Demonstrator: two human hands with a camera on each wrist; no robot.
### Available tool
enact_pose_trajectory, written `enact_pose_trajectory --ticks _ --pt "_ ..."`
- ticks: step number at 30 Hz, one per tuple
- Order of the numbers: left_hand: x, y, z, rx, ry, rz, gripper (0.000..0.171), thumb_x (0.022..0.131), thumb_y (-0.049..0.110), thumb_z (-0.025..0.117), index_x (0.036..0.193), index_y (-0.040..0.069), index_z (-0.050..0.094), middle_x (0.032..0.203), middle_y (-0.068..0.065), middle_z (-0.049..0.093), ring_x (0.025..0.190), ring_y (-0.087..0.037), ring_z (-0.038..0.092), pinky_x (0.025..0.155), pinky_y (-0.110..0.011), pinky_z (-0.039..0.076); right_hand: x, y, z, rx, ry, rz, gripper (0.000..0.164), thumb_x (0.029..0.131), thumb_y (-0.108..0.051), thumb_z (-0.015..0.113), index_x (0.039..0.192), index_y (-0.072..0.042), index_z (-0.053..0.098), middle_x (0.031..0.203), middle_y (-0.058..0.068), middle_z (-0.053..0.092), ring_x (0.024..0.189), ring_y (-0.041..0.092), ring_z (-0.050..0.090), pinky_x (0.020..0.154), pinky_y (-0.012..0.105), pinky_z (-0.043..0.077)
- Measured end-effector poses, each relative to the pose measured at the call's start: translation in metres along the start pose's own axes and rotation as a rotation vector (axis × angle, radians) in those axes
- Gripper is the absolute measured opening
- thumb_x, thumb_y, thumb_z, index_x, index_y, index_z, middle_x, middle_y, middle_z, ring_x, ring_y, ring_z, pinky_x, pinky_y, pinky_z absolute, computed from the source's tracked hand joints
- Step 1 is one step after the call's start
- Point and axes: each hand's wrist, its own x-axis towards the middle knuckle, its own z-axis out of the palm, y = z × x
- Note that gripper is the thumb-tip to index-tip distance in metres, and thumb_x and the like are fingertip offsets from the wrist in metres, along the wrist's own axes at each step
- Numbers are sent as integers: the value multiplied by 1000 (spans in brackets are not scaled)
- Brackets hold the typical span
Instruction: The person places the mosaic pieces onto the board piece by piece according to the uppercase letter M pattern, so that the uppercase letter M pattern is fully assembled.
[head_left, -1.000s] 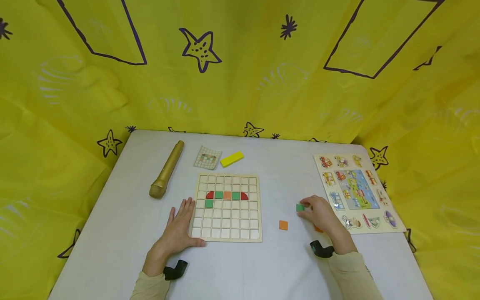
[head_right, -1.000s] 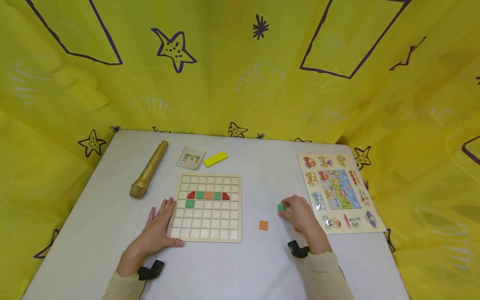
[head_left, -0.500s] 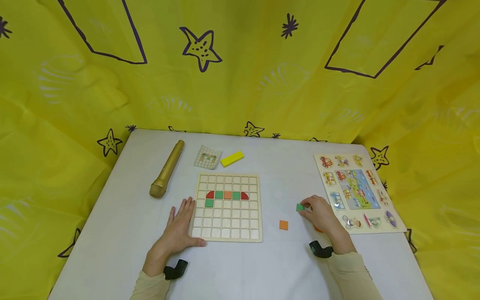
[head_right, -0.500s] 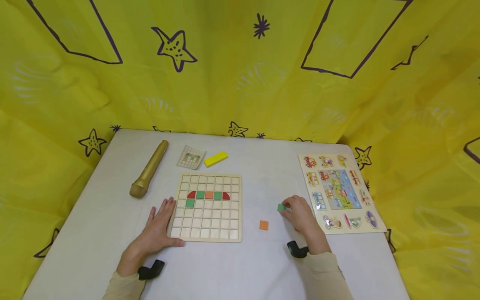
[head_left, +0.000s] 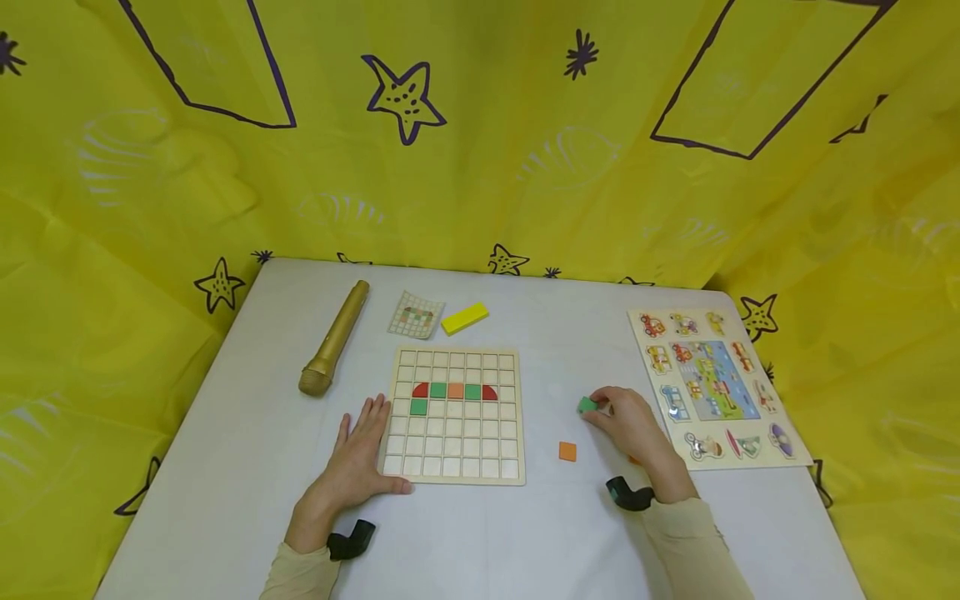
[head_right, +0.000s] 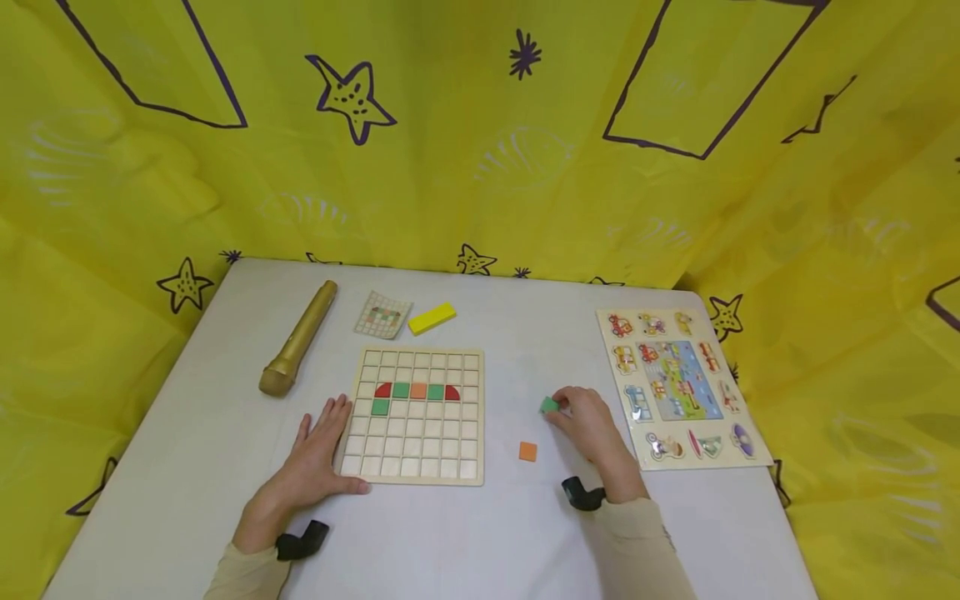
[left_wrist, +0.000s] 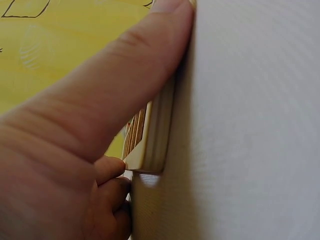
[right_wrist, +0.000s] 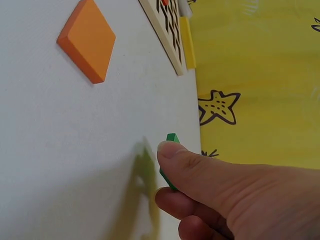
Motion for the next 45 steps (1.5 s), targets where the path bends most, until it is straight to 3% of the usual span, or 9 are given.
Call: enact_pose_trajectory --ticks 7,16,26,45 --pt "1 1 0 9 -9 -7 137 54 52 91 152 -8 16 160 -21 10 146 -36 2 111 -59 -5 8 -10 5 24 26 -1 29 83 -18 79 103 1 69 84 1 63 76 21 52 69 36 42" --pt "0 3 -3 21 -21 -18 136 56 51 91 152 -7 15 160 -21 9 146 -36 1 111 -58 -6 29 -30 12 68 56 -64 23 81 -14 80 98 -1 72 83 1 65 75 21 52 68 36 43" --pt "0 1 -1 9 -23 -12 137 56 52 91 152 -7 14 160 -21 8 146 -36 1 111 -59 -6 56 -74 21 88 -2 -100 21 83 -18 79 98 -4 74 83 -1 64 74 20 50 68 34 43" --pt "0 3 -1 15 -21 -14 136 56 52 91 152 -8 15 159 -22 9 146 -38 2 111 -60 -5 63 -122 53 93 -104 -227 23 83 -19 80 99 -4 73 83 -3 64 85 19 54 76 35 47"
